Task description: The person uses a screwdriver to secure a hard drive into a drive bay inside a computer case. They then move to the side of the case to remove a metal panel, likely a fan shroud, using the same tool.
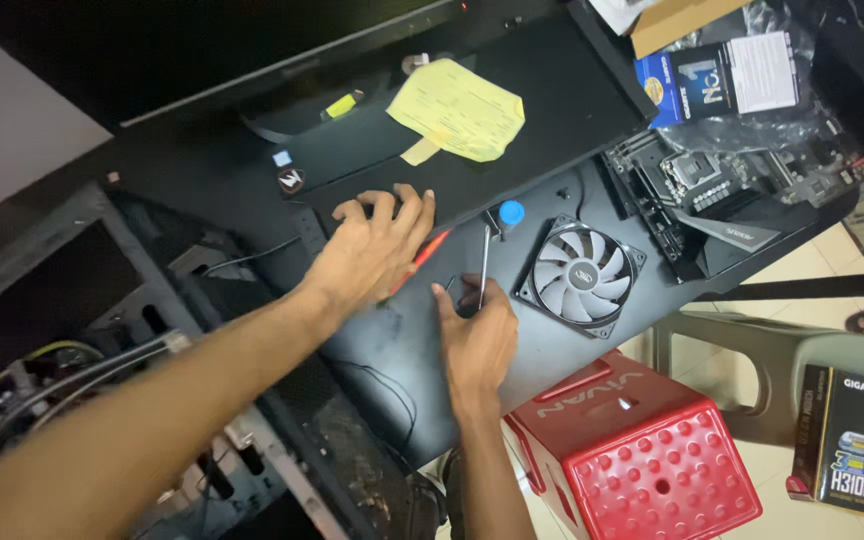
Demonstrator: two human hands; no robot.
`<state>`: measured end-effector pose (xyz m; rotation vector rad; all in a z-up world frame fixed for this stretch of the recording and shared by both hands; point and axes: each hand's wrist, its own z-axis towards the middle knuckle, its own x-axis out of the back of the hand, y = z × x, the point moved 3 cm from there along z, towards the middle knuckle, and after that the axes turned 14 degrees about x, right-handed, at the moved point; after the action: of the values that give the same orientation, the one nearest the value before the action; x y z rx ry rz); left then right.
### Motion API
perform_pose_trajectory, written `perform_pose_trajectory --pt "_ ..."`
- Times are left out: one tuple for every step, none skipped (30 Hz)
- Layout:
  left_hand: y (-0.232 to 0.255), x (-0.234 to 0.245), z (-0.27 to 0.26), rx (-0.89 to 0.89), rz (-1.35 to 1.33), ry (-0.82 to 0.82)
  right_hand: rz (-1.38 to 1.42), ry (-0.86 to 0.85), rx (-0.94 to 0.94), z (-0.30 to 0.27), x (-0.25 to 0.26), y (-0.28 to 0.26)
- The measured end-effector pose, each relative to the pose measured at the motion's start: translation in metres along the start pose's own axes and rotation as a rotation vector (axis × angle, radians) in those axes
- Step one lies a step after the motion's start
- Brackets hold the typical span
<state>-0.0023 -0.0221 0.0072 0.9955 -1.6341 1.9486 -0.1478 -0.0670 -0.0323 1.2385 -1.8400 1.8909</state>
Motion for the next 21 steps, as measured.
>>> perform_pose_trajectory --pt "-0.003 0.002 -0.003 0.005 0.005 -0.001 0.004 -0.002 0.006 0.000 -0.009 0.008" --pt "-0.006 0.004 -0.004 -0.008 -0.080 -0.061 -0.064 0.024 -0.015 0.001 -0.016 0.016" --pt "-0.010 0.008 -0.005 -0.021 -0.166 -0.120 -0.132 0.051 -0.036 0.001 -0.021 0.022" --pt "-0.012 0.014 -0.008 -0.018 -0.162 -0.110 -0.128 0.061 -0.031 0.001 -0.022 0.025" --pt "-0.015 0.018 -0.013 0.034 -0.287 -0.246 -0.127 0.057 -0.019 0.000 -0.023 0.027" --pt "-0.019 0.022 -0.018 0.088 -0.412 -0.379 -0.127 0.054 -0.004 -0.001 -0.022 0.028" --pt "-0.025 0.045 -0.027 0.094 -0.409 -0.367 -0.123 0.064 0.005 0.000 -0.025 0.040" --pt "-0.035 0.064 -0.039 0.241 -0.618 -0.445 -0.035 0.040 -0.016 0.003 -0.030 0.051" --pt "-0.043 0.083 -0.053 0.388 -0.829 -0.516 0.052 0.013 -0.037 0.005 -0.037 0.061" --pt "-0.050 0.099 -0.066 0.414 -0.818 -0.519 0.060 -0.003 -0.017 -0.005 -0.020 0.049" --pt "-0.057 0.114 -0.080 0.508 -1.093 -0.532 0.301 -0.003 0.003 -0.016 -0.005 0.037" --pt "-0.061 0.129 -0.093 0.586 -1.376 -0.536 0.536 0.003 0.008 -0.028 0.013 0.028" --pt "-0.069 0.141 -0.106 0.598 -1.372 -0.536 0.539 -0.007 0.013 -0.046 0.037 -0.006" --pt "-0.078 0.155 -0.116 0.666 -1.640 -0.396 0.612 -0.083 0.017 -0.062 0.061 -0.040" --pt "-0.086 0.169 -0.126 0.726 -1.903 -0.234 0.682 -0.160 0.020 -0.077 0.085 -0.072" --pt "-0.087 0.174 -0.140 0.738 -1.906 -0.223 0.678 -0.168 0.030 -0.093 0.097 -0.089" --pt "-0.089 0.178 -0.153 0.806 -1.965 -0.127 0.718 -0.230 0.051 -0.108 0.107 -0.106" --pt "-0.092 0.181 -0.164 0.873 -2.018 -0.029 0.762 -0.292 0.070 -0.122 0.116 -0.125" --pt "-0.098 0.188 -0.176 0.884 -2.015 -0.018 0.760 -0.301 0.079 -0.130 0.120 -0.137" --pt "-0.104 0.192 -0.191 0.986 -2.018 0.046 0.763 -0.367 0.116 -0.140 0.122 -0.147" --pt "-0.109 0.195 -0.205 1.089 -2.017 0.111 0.764 -0.434 0.152 -0.148 0.122 -0.159"
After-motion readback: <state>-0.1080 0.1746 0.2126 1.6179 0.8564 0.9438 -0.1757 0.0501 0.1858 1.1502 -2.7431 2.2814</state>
